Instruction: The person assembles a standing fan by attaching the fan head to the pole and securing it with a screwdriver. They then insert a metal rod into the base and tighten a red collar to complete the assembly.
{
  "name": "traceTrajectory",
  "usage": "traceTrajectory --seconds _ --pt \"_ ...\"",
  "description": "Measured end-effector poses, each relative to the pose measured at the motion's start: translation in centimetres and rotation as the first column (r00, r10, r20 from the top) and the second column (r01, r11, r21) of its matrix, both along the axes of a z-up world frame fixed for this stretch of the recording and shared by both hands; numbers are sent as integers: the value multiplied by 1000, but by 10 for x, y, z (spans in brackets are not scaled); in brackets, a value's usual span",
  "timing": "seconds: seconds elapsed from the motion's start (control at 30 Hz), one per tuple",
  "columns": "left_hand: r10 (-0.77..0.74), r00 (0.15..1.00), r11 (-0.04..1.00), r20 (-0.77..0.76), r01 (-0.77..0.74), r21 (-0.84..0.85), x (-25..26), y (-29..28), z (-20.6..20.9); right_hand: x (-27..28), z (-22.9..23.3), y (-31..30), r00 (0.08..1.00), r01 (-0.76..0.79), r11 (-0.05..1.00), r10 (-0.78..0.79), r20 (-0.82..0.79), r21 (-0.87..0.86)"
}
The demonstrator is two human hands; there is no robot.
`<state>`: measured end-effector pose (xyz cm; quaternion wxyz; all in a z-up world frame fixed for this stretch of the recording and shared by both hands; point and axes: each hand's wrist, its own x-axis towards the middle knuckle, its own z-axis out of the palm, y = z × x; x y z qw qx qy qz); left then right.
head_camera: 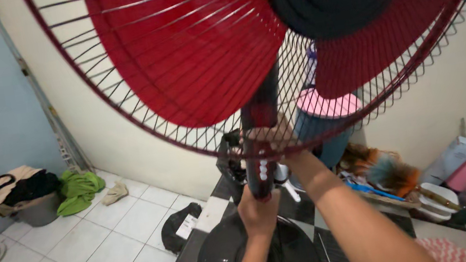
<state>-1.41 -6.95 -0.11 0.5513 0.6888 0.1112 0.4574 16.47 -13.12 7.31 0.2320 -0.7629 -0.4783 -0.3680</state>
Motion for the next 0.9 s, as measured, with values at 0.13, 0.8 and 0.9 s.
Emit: traceTrajectory --seconds 0.13,0.8,0.9 --pt "-494 825 854 -275 520 27 15 51 -3 7 4 -2 1000 13 1000 -13 8 -15" --pt "-347 896 936 -278 349 -42 -25 41 -6 13 -8 -6 1000 11 1000 -11 13 -9" --pt "-764 638 633 -98 710 -309 -25 66 -5 12 -7 3 1000 0 1000 0 -7 0"
